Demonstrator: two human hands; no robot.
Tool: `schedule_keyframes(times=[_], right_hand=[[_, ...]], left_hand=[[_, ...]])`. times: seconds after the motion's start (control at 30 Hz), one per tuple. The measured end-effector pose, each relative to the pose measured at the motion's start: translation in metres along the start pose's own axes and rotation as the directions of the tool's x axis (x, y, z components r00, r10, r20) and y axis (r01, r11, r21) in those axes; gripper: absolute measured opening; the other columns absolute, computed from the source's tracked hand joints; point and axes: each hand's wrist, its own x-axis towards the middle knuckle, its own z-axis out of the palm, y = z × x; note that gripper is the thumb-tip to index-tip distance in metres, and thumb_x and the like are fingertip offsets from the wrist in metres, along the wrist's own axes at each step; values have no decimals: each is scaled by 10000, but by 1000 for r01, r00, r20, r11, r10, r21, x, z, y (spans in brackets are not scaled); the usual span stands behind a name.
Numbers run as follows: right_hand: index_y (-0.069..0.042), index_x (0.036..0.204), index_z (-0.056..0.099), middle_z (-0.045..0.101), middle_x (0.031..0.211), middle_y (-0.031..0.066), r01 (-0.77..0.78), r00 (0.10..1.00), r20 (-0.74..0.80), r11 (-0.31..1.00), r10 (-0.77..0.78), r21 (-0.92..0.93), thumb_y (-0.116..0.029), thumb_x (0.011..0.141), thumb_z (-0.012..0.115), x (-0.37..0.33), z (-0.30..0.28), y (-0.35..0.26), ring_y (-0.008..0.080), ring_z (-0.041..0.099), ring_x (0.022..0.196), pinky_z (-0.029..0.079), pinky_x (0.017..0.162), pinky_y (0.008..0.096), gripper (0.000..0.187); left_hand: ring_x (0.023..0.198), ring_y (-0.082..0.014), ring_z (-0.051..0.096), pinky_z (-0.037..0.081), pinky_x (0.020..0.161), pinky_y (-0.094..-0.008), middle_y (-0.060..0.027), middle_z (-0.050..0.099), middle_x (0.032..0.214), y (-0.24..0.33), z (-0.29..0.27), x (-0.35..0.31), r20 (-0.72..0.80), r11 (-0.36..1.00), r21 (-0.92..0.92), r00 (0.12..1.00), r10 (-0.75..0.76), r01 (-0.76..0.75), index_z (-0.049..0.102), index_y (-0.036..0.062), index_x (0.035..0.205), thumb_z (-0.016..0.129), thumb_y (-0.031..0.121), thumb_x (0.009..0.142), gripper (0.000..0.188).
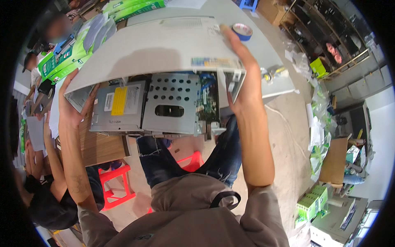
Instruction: The person reassembles a computer by inserting a component into the open chassis, positioning the outer casing over the internal hardware, and pressing it down to secure it.
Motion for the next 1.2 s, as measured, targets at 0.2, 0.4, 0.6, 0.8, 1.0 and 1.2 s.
schedule_keyframes(times=[0.2, 0.4, 0.6, 0.8, 1.0, 1.2], right_hand=[[56, 1408, 507, 581, 1373, 207, -60, 998, -27, 998, 59, -21, -265, 1020, 513, 15, -5, -14, 285, 558, 1275, 407, 1108, 402, 504], [84, 1366, 532, 605, 1330, 199, -91, 995, 53, 990, 86, 107, -251, 1031, 529, 19, -8, -10, 255, 592, 1210, 452, 1055, 337, 474], [90, 1302, 574, 667, 1197, 161, -30, 997, -71, 991, 39, 129, -222, 1025, 543, 21, -9, -10, 224, 640, 1094, 493, 973, 310, 419], [56, 1298, 592, 702, 1072, 117, -6, 996, 88, 1000, 4, 24, -260, 992, 568, 21, -16, -15, 144, 685, 895, 549, 768, 263, 441], [28, 1380, 546, 712, 1085, 86, -38, 998, 54, 991, 45, -130, -228, 897, 541, 30, -3, -23, 160, 706, 813, 584, 672, 307, 546], [30, 1397, 522, 707, 1128, 102, -100, 995, -7, 991, 100, -83, -235, 903, 518, 28, 25, -35, 178, 713, 856, 598, 704, 338, 561]], left_hand=[[1326, -293, 500, 401, 1135, -462, -171, 521, 1448, 8, 29, -9, 75, 998, 59, 997, -25, 20, 468, -4, 1440, 462, 255, 1036, 480], [1391, -294, 453, 360, 1161, -462, -173, 469, 1515, 11, 32, -15, 163, 997, 77, 987, -12, -1, 421, -24, 1494, 411, 281, 1049, 540], [1411, -311, 426, 340, 1178, -478, -180, 444, 1531, 16, 25, -7, 277, 996, 92, 960, -45, 21, 403, -43, 1497, 399, 253, 1044, 542], [1400, -318, 438, 375, 1168, -488, -184, 455, 1520, 19, 25, 1, 268, 989, 148, 962, -56, 17, 404, -54, 1490, 405, 222, 1026, 540], [1360, -329, 481, 411, 1143, -502, -195, 496, 1481, 9, 59, -6, 42, 979, 185, 996, 76, -82, 451, -66, 1449, 424, 214, 1017, 516], [1265, -363, 558, 463, 1105, -558, -234, 571, 1358, 36, 18, 19, 62, 968, 211, 990, 125, -135, 561, -57, 1305, 481, 193, 1011, 394]])
